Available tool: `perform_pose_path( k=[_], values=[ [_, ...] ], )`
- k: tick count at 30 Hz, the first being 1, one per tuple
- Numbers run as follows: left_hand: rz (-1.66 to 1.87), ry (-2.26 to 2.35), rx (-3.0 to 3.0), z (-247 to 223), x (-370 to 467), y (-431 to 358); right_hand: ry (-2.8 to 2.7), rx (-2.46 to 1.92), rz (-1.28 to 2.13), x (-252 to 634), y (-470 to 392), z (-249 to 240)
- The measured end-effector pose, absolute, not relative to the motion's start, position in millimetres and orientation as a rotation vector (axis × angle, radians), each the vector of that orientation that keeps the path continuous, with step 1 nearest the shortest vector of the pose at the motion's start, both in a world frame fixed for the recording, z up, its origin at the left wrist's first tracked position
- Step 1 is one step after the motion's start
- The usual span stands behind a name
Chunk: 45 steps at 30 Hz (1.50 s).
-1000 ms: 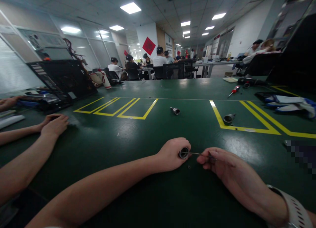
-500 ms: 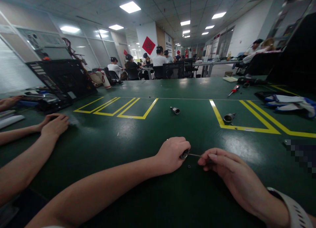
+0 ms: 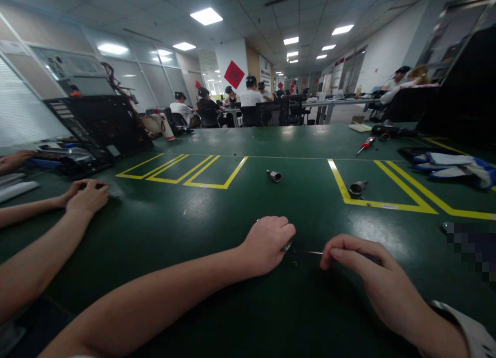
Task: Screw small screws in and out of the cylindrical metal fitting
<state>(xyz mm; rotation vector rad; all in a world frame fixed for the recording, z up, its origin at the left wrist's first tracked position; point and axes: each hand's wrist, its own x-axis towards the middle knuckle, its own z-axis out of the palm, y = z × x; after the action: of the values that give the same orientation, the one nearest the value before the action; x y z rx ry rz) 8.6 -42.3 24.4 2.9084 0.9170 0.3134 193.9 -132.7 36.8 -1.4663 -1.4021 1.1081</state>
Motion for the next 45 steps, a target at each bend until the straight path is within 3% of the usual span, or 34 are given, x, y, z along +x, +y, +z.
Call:
perform_pose_path(
  k=[9, 15, 21, 30, 41, 45],
  values=[
    [0.501, 0.529, 2.441, 23, 1, -31, -1.284, -1.456, 1.159, 190, -129, 30],
    [0.377, 0.544, 2.503, 22, 3, -32, -1.174, -1.385, 1.164, 193, -129, 26],
    [0.514, 0.581, 2.430, 21, 3, -31, -1.018, -1.145, 1.089, 195, -134, 23],
    [0.583, 0.842, 2.455, 16, 5, -31, -1.621, -1.239, 0.949, 187, -147, 33],
    [0.514, 0.869, 2.612, 15, 6, -34, -2.004, -1.221, 0.594, 179, -147, 25],
    [0.503, 0.858, 2.668, 16, 5, -34, -1.959, -1.266, 0.645, 179, -149, 29]
  ],
)
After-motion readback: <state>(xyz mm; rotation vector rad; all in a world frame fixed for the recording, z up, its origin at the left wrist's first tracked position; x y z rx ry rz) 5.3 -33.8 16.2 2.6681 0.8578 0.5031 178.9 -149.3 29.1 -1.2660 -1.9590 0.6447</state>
